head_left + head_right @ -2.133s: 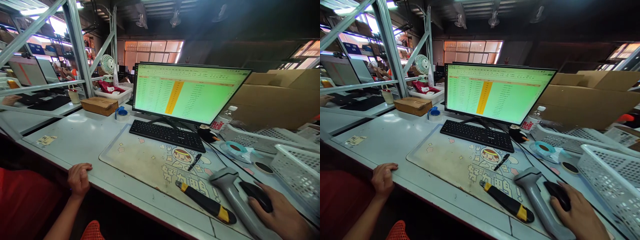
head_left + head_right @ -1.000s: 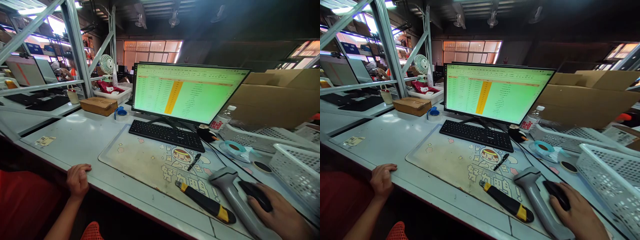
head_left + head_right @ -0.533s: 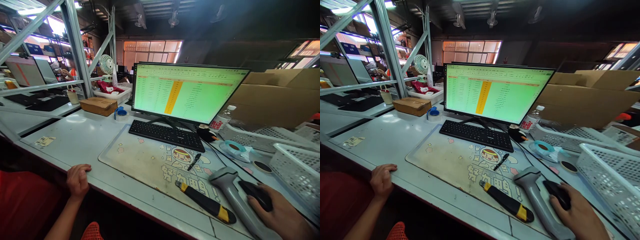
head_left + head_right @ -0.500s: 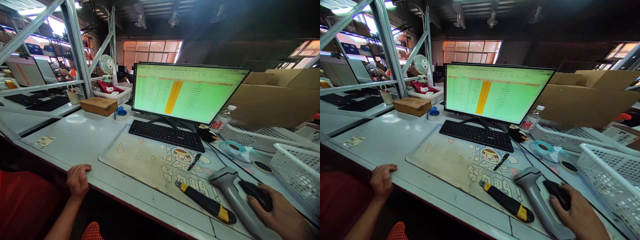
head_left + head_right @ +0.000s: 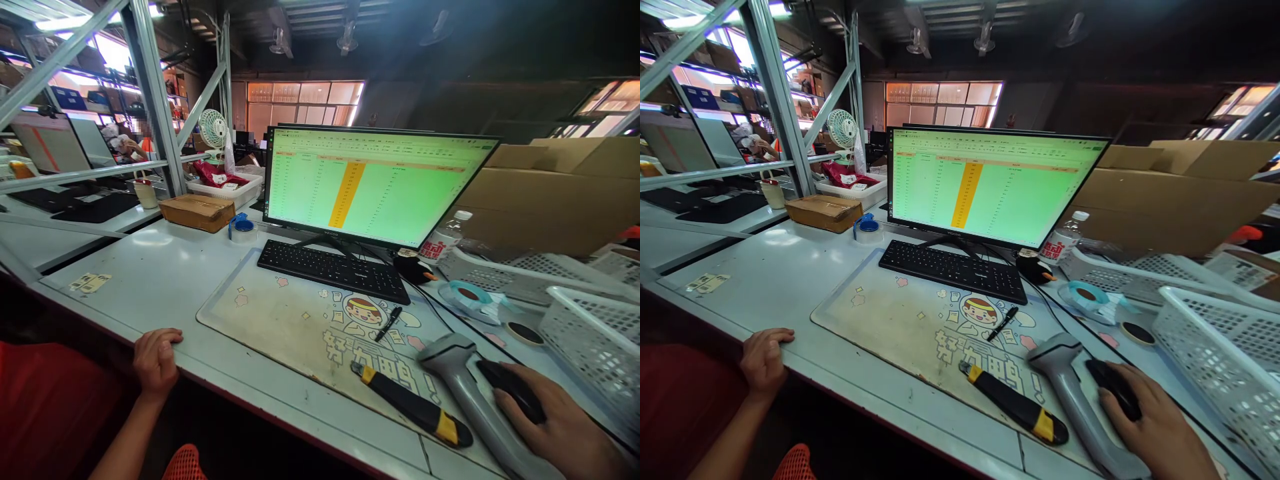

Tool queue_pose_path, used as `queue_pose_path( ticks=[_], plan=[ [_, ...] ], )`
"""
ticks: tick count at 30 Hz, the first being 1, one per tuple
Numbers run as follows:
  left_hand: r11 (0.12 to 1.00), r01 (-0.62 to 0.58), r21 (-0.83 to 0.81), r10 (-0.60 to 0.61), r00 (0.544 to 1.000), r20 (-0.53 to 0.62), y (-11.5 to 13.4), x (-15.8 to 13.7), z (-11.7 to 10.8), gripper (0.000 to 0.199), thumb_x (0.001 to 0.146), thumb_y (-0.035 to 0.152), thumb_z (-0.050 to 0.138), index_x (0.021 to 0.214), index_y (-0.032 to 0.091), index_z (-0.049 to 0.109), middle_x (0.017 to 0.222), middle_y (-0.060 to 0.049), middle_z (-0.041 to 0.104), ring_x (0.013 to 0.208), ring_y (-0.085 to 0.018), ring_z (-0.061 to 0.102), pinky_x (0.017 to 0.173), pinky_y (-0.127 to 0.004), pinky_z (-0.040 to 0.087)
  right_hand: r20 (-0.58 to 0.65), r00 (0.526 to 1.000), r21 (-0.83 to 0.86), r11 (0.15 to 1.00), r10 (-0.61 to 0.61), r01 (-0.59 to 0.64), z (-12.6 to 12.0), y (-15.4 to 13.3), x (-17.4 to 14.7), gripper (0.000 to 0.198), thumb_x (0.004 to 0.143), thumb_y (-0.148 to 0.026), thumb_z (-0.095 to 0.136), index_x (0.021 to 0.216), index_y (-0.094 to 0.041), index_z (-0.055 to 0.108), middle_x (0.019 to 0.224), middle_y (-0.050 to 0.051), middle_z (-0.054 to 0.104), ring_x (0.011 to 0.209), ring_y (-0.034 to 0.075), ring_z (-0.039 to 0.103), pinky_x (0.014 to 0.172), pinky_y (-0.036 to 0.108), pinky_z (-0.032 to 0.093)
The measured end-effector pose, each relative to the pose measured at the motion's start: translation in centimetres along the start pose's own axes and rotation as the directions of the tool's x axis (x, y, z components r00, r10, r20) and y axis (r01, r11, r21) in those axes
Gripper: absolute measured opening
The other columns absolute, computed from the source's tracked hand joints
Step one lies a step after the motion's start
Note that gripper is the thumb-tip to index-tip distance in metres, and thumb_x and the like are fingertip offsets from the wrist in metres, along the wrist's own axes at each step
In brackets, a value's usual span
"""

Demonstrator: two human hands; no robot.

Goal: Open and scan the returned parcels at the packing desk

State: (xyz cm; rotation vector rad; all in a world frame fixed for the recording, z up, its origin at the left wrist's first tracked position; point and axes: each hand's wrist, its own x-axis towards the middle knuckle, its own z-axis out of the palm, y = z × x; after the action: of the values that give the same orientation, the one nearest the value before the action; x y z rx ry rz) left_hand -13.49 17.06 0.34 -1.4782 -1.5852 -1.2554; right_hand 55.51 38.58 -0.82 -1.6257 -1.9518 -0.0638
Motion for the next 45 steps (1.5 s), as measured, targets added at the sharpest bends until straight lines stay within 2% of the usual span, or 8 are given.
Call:
queue_pose_path(
  ticks=[5, 11, 18, 24, 30, 35, 40, 45],
  plan=[
    [1.0, -0.018, -0.003, 0.018, 1.0, 0.0, 0.0, 0.1, -0.1, 0.034, 0.103, 0.016, 0.036, 0.085, 0.02, 0.064, 0.086, -0.008, 0.073, 0.084, -0.024, 0.066, 0.081, -0.042, 0.043, 0.005, 0.999, -0.037, 0.998, 0.044, -0.044, 0.1, -0.5, -0.2, 0.073, 0.082, -0.076, 0.04, 0.122, -0.022, 0.068, 0.134, 0.016, 0.064, 0.122, 0.041, 0.065, 0.108, 0.06, 0.053],
    [1.0, -0.018, 0.008, 0.018, 1.0, 0.002, 0.1, 0.1, 0.0, 0.034, 0.103, 0.016, 0.036, 0.084, 0.02, 0.064, 0.085, -0.008, 0.073, 0.083, -0.023, 0.066, 0.081, -0.042, 0.043, -0.008, 0.999, -0.063, 0.997, 0.053, -0.053, -0.1, -0.8, -0.4, 0.076, 0.083, -0.077, 0.039, 0.124, -0.021, 0.07, 0.135, 0.015, 0.063, 0.117, 0.04, 0.067, 0.089, 0.055, 0.062],
    [1.0, 0.009, -0.006, -0.009, 1.0, 0.003, 0.2, 0.1, 0.0, 0.036, 0.103, 0.019, 0.036, 0.083, 0.021, 0.065, 0.085, -0.008, 0.073, 0.083, -0.024, 0.066, 0.081, -0.042, 0.043, -0.009, 0.999, -0.043, 0.998, 0.048, -0.048, -0.2, -1.1, -0.3, 0.075, 0.083, -0.076, 0.042, 0.123, -0.02, 0.073, 0.133, 0.017, 0.064, 0.111, 0.041, 0.069, 0.089, 0.058, 0.062],
    [1.0, 0.001, -0.009, -0.001, 1.0, 0.014, -0.3, -0.2, 0.0, 0.034, 0.103, 0.018, 0.036, 0.084, 0.021, 0.065, 0.086, -0.008, 0.073, 0.084, -0.023, 0.067, 0.082, -0.042, 0.042, -0.052, 0.999, -0.019, 1.0, 0.014, -0.015, 0.0, -0.6, 0.0, 0.065, 0.083, -0.072, 0.046, 0.117, -0.026, 0.074, 0.129, 0.012, 0.067, 0.109, 0.037, 0.071, 0.091, 0.055, 0.062],
    [1.0, 0.0, -0.016, 0.0, 1.0, 0.0, -0.3, -0.3, 0.1, 0.032, 0.102, 0.018, 0.038, 0.085, 0.02, 0.065, 0.086, -0.008, 0.073, 0.084, -0.023, 0.066, 0.08, -0.041, 0.043, -0.038, 0.998, -0.001, 0.999, 0.046, -0.047, 0.1, -0.3, 0.1, 0.065, 0.08, -0.074, 0.046, 0.117, -0.027, 0.074, 0.129, 0.013, 0.067, 0.111, 0.041, 0.07, 0.09, 0.057, 0.062],
    [1.0, -0.002, -0.014, 0.002, 1.0, -0.003, -0.2, -0.3, 0.1, 0.031, 0.101, 0.016, 0.038, 0.086, 0.02, 0.065, 0.087, -0.008, 0.073, 0.085, -0.023, 0.066, 0.081, -0.041, 0.043, -0.041, 0.998, 0.037, 0.998, 0.055, -0.054, 0.4, 0.0, 0.1, 0.067, 0.079, -0.075, 0.047, 0.115, -0.026, 0.075, 0.13, 0.014, 0.066, 0.111, 0.042, 0.07, 0.095, 0.06, 0.06],
    [1.0, -0.007, -0.009, 0.007, 1.0, 0.004, -0.3, -0.4, 0.2, 0.031, 0.101, 0.016, 0.039, 0.086, 0.021, 0.065, 0.088, -0.007, 0.073, 0.086, -0.024, 0.066, 0.082, -0.041, 0.043, -0.036, 0.999, 0.013, 1.0, 0.017, -0.017, 0.9, 1.3, 0.2, 0.061, 0.081, -0.072, 0.05, 0.118, -0.03, 0.074, 0.13, 0.01, 0.067, 0.109, 0.039, 0.071, 0.085, 0.055, 0.064],
    [1.0, 0.008, -0.018, -0.008, 1.0, 0.001, -0.3, -0.3, 0.3, 0.032, 0.101, 0.016, 0.039, 0.085, 0.02, 0.065, 0.086, -0.007, 0.073, 0.085, -0.024, 0.066, 0.081, -0.041, 0.043, -0.039, 0.999, -0.01, 1.0, -0.001, 0.001, 1.1, 1.9, 0.1, 0.057, 0.083, -0.07, 0.051, 0.117, -0.031, 0.075, 0.131, 0.009, 0.066, 0.111, 0.038, 0.07, 0.086, 0.051, 0.063]
  ],
)
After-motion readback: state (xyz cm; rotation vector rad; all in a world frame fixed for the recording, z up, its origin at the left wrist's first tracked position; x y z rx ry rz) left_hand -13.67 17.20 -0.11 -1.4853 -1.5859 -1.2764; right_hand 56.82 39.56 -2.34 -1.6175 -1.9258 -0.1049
